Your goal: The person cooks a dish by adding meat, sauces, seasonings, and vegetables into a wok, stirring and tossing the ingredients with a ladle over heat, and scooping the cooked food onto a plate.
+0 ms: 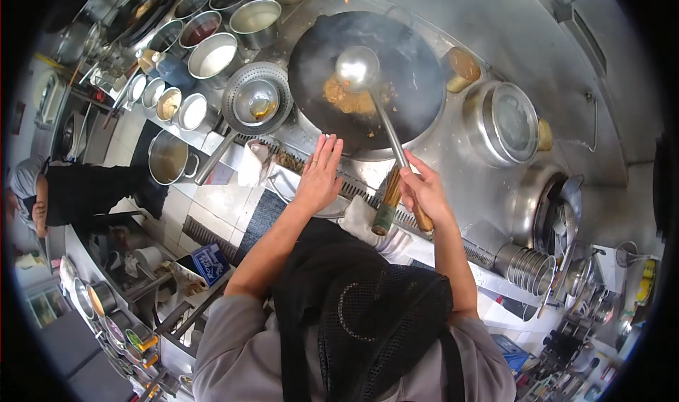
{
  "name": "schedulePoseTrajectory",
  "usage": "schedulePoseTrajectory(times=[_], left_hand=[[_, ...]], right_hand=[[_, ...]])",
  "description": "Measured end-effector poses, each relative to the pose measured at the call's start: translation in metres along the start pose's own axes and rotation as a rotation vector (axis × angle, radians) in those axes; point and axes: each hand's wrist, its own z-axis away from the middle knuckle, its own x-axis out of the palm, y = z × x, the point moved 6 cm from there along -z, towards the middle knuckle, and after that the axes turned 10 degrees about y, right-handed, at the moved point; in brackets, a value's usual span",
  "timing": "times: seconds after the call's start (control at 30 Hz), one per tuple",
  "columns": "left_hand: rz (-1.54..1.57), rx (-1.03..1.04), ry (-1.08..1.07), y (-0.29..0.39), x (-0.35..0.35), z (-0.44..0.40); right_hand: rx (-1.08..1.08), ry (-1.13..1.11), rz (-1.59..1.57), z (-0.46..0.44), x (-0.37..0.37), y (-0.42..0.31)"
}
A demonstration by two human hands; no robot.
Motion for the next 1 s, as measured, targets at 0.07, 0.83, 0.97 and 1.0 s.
schedulePoseTrajectory(times=[0.07,0.83,0.97,1.0], left_hand=[[0.001,0.000,0.004,0.000,0.000,0.000],[0.064,-0.087,0.376,-0.087,-0.065,0.004],[-0.164,-0.217,0.554,-0.180,-0.112,0.025],[-0.106,-0.368,0.498,-0.196,-0.118,0.025]], right_hand=[[0.057,-0.094,0.002,0.000,-0.002,0.007],[-0.719,0.138,1.209,0.044,-0.077,-0.036],[-0.354,0.038,1.164,0.121,-0.085,-0.123],[-0.183,-0.005,1.110,0.127,-0.088,-0.125]])
